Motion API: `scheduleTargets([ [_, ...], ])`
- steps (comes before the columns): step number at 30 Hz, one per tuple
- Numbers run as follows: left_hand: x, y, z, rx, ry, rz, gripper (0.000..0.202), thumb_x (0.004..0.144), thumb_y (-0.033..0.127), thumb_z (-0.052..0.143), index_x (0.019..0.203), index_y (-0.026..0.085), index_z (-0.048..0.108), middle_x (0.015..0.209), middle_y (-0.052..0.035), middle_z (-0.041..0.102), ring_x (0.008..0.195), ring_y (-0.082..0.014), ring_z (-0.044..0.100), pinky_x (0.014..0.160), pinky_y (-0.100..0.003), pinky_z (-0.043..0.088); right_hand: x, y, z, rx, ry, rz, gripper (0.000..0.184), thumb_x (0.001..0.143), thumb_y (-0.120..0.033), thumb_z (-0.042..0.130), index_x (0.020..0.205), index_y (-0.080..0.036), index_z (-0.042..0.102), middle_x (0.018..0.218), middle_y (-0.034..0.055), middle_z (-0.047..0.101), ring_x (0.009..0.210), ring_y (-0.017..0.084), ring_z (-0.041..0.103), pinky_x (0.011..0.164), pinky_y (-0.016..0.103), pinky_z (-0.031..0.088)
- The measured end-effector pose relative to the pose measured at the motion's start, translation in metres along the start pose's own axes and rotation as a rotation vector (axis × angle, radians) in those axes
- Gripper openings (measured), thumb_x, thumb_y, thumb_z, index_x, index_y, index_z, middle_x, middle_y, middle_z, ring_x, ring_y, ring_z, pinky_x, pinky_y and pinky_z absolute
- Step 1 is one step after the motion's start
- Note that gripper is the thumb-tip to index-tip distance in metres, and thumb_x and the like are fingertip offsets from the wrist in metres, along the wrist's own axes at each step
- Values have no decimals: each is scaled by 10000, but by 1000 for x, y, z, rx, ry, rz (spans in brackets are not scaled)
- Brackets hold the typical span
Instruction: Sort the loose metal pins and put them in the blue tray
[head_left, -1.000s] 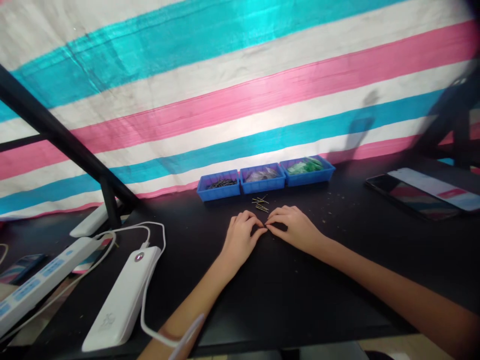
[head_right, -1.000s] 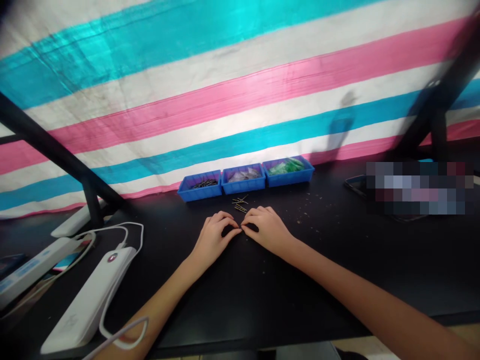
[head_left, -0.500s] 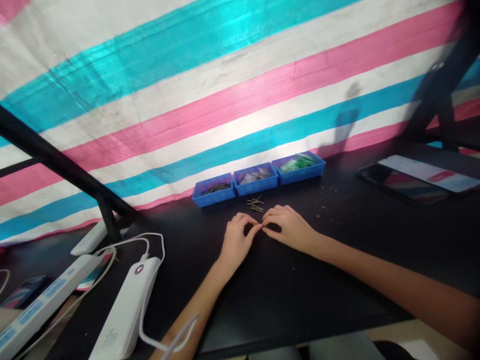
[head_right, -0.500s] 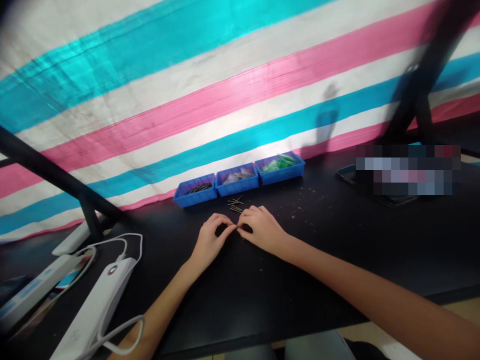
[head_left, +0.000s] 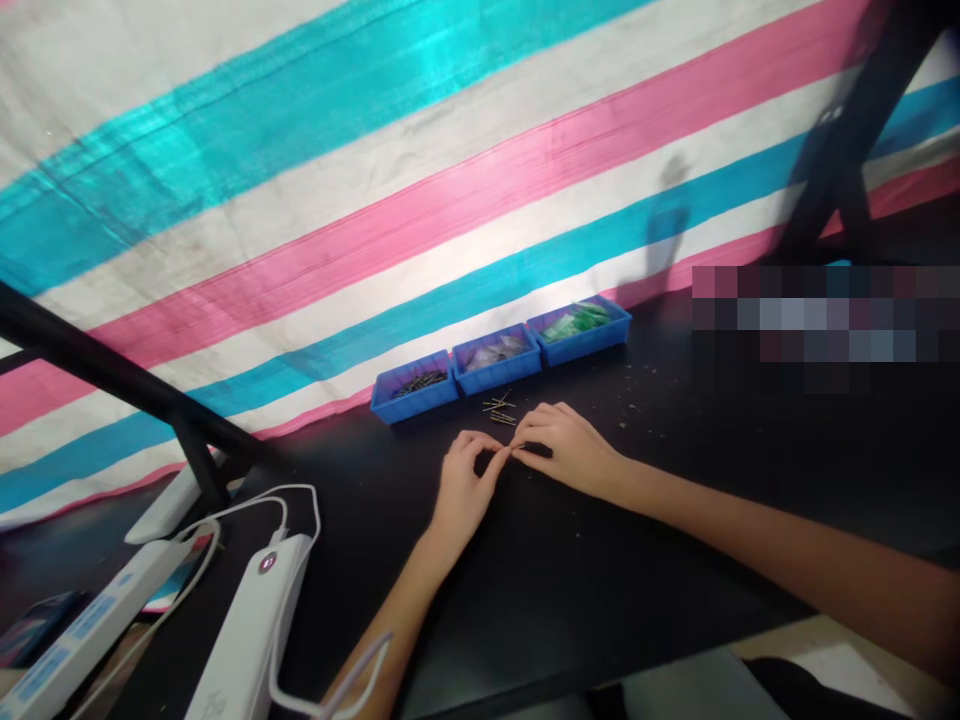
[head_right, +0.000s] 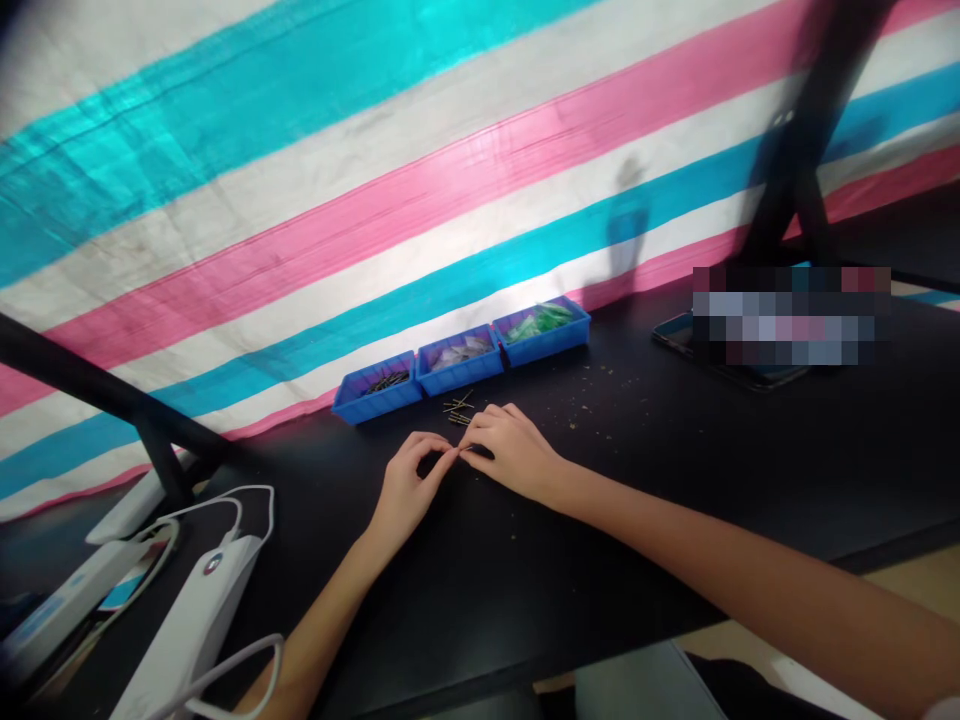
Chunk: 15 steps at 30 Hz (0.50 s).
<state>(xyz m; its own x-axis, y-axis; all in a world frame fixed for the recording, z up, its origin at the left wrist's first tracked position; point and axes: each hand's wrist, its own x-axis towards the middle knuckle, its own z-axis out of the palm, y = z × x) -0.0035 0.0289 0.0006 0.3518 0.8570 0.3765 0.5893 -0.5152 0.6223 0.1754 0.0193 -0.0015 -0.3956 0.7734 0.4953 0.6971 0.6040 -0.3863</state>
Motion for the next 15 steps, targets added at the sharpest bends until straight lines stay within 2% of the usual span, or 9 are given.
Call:
scheduleTargets([
  [8, 2, 0, -3, -93, -16, -52, 130, 799, 296, 549, 793, 191, 626, 851, -31, 590, 831, -156, 561, 769, -293, 433, 0, 1, -6, 23, 69, 6, 127, 835, -284, 553, 842, -227, 667, 877, 13, 624, 828, 154, 527, 729, 297, 331],
  [15, 1, 3, -2, -142, -24, -39, 98, 750, 269, 609, 801, 195, 646, 881, -40, 588, 849, -164, 573, 767, -302, 447, 1, -3, -3, 259, 127, 43, 109, 802, -273, 590, 827, -213, 678, 871, 28, 617, 834, 157, 556, 772, 299, 411],
])
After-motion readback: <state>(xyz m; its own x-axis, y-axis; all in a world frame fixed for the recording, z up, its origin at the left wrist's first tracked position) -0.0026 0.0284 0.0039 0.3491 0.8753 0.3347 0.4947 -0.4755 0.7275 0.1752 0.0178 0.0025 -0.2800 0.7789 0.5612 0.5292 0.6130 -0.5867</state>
